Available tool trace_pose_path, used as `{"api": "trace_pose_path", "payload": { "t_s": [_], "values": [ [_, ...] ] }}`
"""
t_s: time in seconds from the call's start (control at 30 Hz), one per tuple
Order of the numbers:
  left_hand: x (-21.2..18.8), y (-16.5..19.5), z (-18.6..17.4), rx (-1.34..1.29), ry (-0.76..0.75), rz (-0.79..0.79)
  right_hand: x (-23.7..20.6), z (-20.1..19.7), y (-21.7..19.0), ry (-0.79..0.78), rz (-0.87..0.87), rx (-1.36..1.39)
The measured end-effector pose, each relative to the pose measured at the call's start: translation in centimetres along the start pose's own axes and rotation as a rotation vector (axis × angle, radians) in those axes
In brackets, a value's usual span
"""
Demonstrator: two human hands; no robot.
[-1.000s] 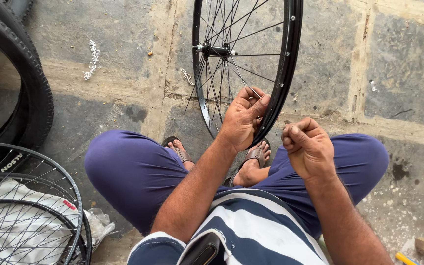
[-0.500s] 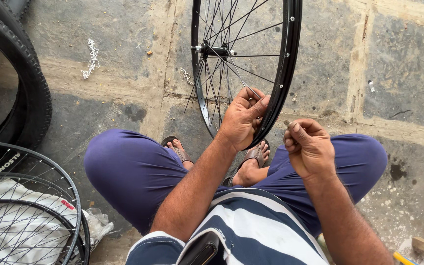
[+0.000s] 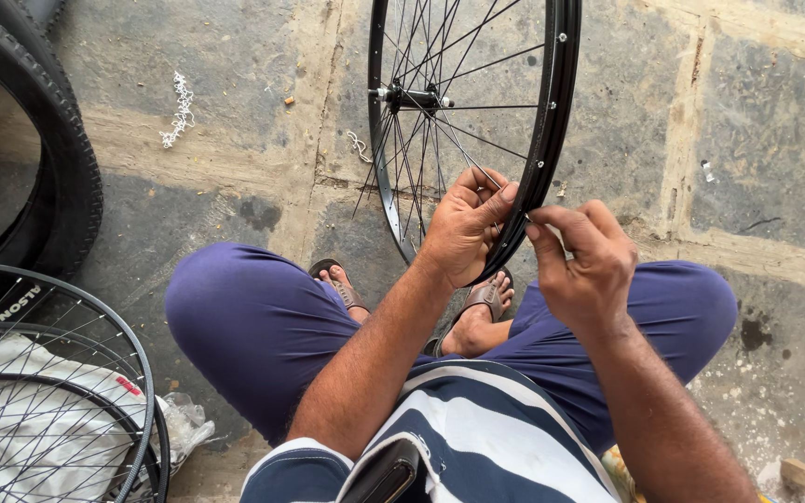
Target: The person sits on the floor and installs a black rim strip into a bicycle wheel rim. They press the strip into place along the rim, rotate the wheel to access different sections, and continue fitting the strip around the circumference.
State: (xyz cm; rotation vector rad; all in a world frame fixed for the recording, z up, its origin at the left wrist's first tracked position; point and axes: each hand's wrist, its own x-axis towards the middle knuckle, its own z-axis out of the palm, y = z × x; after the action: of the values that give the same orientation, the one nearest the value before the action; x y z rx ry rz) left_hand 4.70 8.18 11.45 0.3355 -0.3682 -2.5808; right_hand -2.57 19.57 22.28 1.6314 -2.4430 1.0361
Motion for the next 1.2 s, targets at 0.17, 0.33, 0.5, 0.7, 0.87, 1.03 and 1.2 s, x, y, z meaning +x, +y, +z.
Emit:
{"api": "trace_pose_path", "payload": {
  "t_s": [0.17, 0.33, 0.5, 0.7, 0.87, 1.03, 1.2],
  "values": [
    [0.2, -0.4, -0.1, -0.03, -0.032, -0.005, 1.1, -0.2, -1.3, 0.011, -0.097, -0.093],
    [0.6, -0.6, -0.5, -0.037, -0.01, -0.014, 1.6, -0.3, -1.0, -0.036, -0.013, -0.016],
    [0.4, -0.2, -0.2, -0.022, -0.042, 0.039, 2.6, 0.3, 0.2, -0.045, 0.237, 0.309],
    [-0.3, 0.6, 0.6, -0.169, -0.123, 0.012, 5.2, -0.4, 2.1, -0.214, 0.404, 0.666],
    [-0.2, 0.5, 0.7, -0.017, -0.118, 0.116, 4.3, -0.1, 1.5, -0.169, 0.391, 0.586],
    [-0.4, 0.3, 1.0, -0.089, -0.1, 0.062, 3.8, 0.1, 1.1, -0.159, 0.386, 0.597],
    [-1.3, 1.3, 2.6, 0.295, 0.018, 0.119, 3.2, -0.2, 1.4, -0.153, 0.387, 0.611]
  ]
}}
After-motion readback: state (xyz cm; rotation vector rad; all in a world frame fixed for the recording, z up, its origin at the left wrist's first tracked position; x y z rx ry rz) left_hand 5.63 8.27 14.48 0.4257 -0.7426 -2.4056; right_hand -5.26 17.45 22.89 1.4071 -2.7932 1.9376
